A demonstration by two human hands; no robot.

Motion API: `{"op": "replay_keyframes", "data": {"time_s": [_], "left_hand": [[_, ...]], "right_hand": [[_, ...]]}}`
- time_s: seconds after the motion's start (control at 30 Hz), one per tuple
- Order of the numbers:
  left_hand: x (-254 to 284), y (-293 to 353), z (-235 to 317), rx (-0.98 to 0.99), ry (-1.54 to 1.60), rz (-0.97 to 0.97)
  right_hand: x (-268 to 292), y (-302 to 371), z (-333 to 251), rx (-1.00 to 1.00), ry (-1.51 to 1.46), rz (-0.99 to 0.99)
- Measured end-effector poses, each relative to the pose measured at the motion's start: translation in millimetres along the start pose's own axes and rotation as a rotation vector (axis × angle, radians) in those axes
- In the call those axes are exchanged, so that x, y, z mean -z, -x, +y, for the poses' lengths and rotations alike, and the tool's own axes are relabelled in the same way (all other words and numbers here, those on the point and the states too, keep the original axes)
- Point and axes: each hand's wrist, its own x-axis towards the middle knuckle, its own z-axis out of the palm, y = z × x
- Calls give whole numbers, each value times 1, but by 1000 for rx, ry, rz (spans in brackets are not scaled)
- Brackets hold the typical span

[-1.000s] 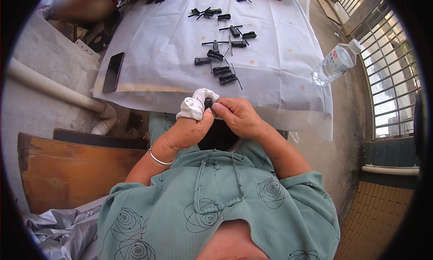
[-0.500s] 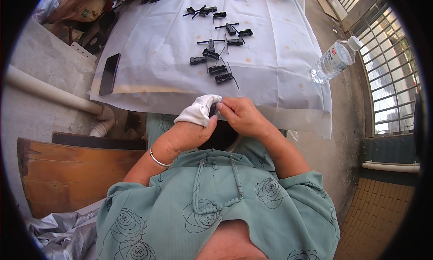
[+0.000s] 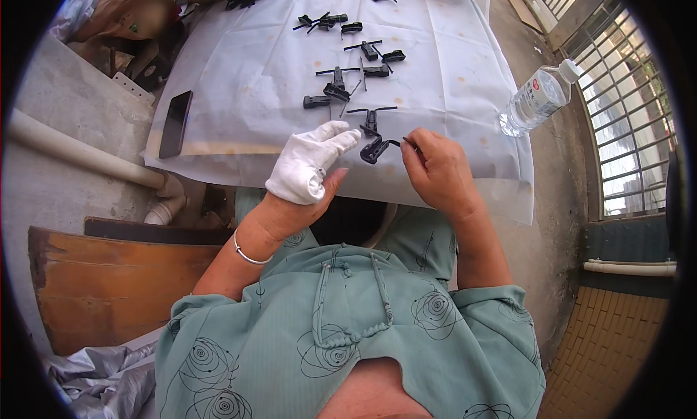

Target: Assembling small black components on a workbench.

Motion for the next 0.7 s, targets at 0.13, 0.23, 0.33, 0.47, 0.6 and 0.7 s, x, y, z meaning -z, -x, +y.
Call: {"op": "replay_keyframes", "data": {"time_s": [0.13,0.23,0.33,0.47,0.6,0.7], "left_hand": [[5,-7,10,-103,172,-168],[9,13,17,-34,252,-304],[15,14,24,185,386,-420],[3,19,11,427,940,-223],[-7,26,-8,677,1082,-9],[-25,24,-4,507,879,210]], "right_hand": [[2,1,1,-77,-402,-457],[-8,5,-2,-126,-681,-718],[-32,13,-7,-186,-958,-759],[-37,18,-18,-272,-991,-483],[-28,17,-41,197,-574,-124],[-33,14,-58,539,-364,-23]]}}
